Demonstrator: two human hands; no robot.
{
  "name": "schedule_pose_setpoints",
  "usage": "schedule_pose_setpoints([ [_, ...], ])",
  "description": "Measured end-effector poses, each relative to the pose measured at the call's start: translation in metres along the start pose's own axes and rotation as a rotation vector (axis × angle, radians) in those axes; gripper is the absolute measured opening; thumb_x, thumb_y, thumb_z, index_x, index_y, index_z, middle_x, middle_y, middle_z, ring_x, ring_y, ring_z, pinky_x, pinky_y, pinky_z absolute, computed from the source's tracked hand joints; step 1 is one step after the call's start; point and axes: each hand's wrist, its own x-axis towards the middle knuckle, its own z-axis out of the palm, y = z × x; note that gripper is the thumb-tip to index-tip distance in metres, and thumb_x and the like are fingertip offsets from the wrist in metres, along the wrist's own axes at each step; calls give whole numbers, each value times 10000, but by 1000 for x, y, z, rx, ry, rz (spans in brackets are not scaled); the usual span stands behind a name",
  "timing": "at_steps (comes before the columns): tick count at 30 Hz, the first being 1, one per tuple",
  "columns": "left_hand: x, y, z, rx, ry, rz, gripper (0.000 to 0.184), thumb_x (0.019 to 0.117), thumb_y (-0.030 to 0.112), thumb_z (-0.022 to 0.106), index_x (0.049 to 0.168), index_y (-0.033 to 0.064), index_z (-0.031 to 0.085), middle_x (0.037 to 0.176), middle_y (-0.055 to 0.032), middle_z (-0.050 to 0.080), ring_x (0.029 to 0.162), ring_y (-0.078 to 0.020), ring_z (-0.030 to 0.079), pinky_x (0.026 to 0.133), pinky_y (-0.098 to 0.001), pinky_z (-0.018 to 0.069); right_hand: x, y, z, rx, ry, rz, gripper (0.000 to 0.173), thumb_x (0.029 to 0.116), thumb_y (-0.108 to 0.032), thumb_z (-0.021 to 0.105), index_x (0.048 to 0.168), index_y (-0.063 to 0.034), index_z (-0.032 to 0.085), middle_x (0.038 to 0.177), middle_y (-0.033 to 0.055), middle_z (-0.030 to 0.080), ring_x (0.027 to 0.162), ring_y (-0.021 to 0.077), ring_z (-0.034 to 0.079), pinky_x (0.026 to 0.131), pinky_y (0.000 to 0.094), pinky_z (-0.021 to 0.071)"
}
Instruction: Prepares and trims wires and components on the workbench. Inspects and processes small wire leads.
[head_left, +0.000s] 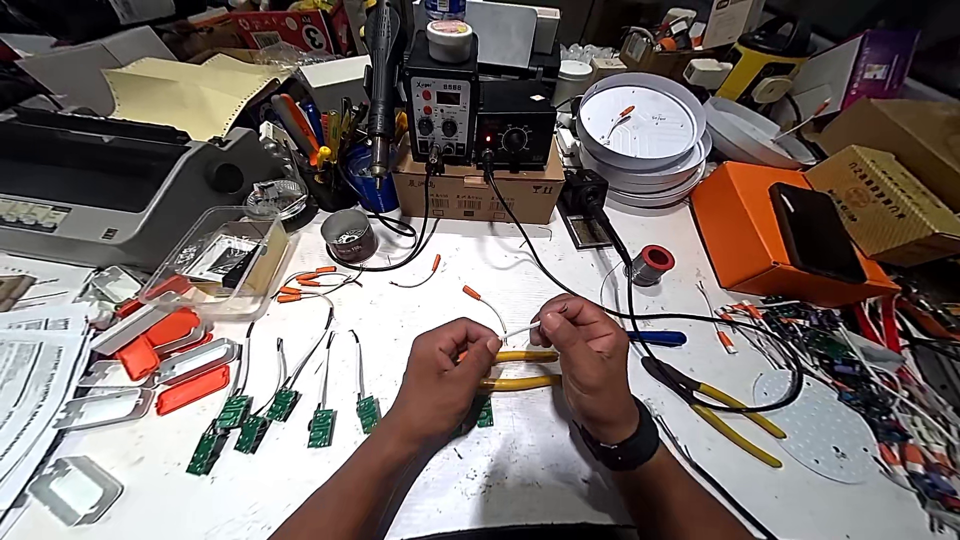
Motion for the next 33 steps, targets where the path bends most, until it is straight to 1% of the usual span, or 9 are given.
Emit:
schedule_pose_setpoints([
  [4, -1, -1, 3, 9, 112, 76, 122, 1005, 78, 605, 922, 34, 683, 721, 42, 622, 601, -13, 558, 563, -173, 486, -3, 0, 5, -43, 6, -37, 105, 996, -73, 591, 912, -51, 650, 814, -5, 664, 716, 72, 638, 696, 241, 565],
  [12, -4, 2, 0, 68, -59, 16, 120, 998, 102, 629, 912, 38, 684, 685, 66, 594, 578, 25, 517, 533, -141, 437, -1, -7, 2, -52, 79, 23, 119, 965, -33, 604, 867, -44, 670, 747, 1, 672, 669, 78, 646, 670, 241, 571],
  [15, -1, 3, -8, -83, -144, -122, 139, 1010, 123, 615, 910, 57, 685, 690, 65, 630, 596, -5, 578, 569, -175, 495, 3, -10, -3, -69, 16, 78, 127, 971, -61, 625, 860, -36, 681, 742, 10, 679, 673, 82, 651, 670, 241, 566],
  [18, 2, -1, -13, -200, -244, -188, 292, 1064, 242, 527, 933, 52, 707, 768, 20, 711, 687, -42, 648, 656, -212, 540, 6, -10, -9, -74, -29, 168, 143, 972, -93, 646, 851, -38, 699, 734, 7, 679, 672, 75, 645, 668, 234, 558],
  [21, 3, -1, -12, -228, -259, -209, 474, 1101, 365, 403, 1049, 13, 715, 856, -10, 725, 760, -65, 665, 716, -222, 555, 5, -7, -5, -9, -33, 236, 145, 968, -87, 644, 850, -28, 703, 720, 14, 676, 656, 77, 638, 658, 239, 554],
  [22, 3, 1, -10, -214, -241, -217, 445, 1103, 328, 404, 1053, 8, 709, 844, -9, 719, 743, -64, 658, 697, -220, 550, 3, -6, -2, -3, -40, 247, 145, 969, -88, 647, 852, -22, 703, 722, 16, 674, 658, 80, 636, 657, 245, 553],
  [26, 0, 11, -7, -155, -178, -254, 118, 1005, 87, 627, 1051, -1, 691, 771, -7, 726, 662, -58, 672, 622, -201, 558, 0, -3, 3, -4, -95, 245, 140, 971, -94, 648, 862, -24, 702, 746, 10, 677, 680, 80, 646, 677, 254, 566],
  [30, 0, 12, -6, -135, -169, -243, 61, 992, 60, 644, 1000, 9, 677, 756, -16, 738, 630, -47, 673, 596, -186, 551, -2, 0, 2, 19, -141, 197, 185, 1011, -109, 588, 924, -17, 724, 805, 8, 692, 738, 78, 658, 721, 255, 574],
  [33, 0, 12, -7, -119, -185, -239, 56, 989, 62, 641, 975, 22, 678, 750, -5, 733, 620, -36, 657, 580, -176, 531, -2, 1, 1, 25, -151, 166, 169, 994, -80, 586, 978, 4, 731, 853, 21, 702, 761, 83, 664, 727, 263, 579],
])
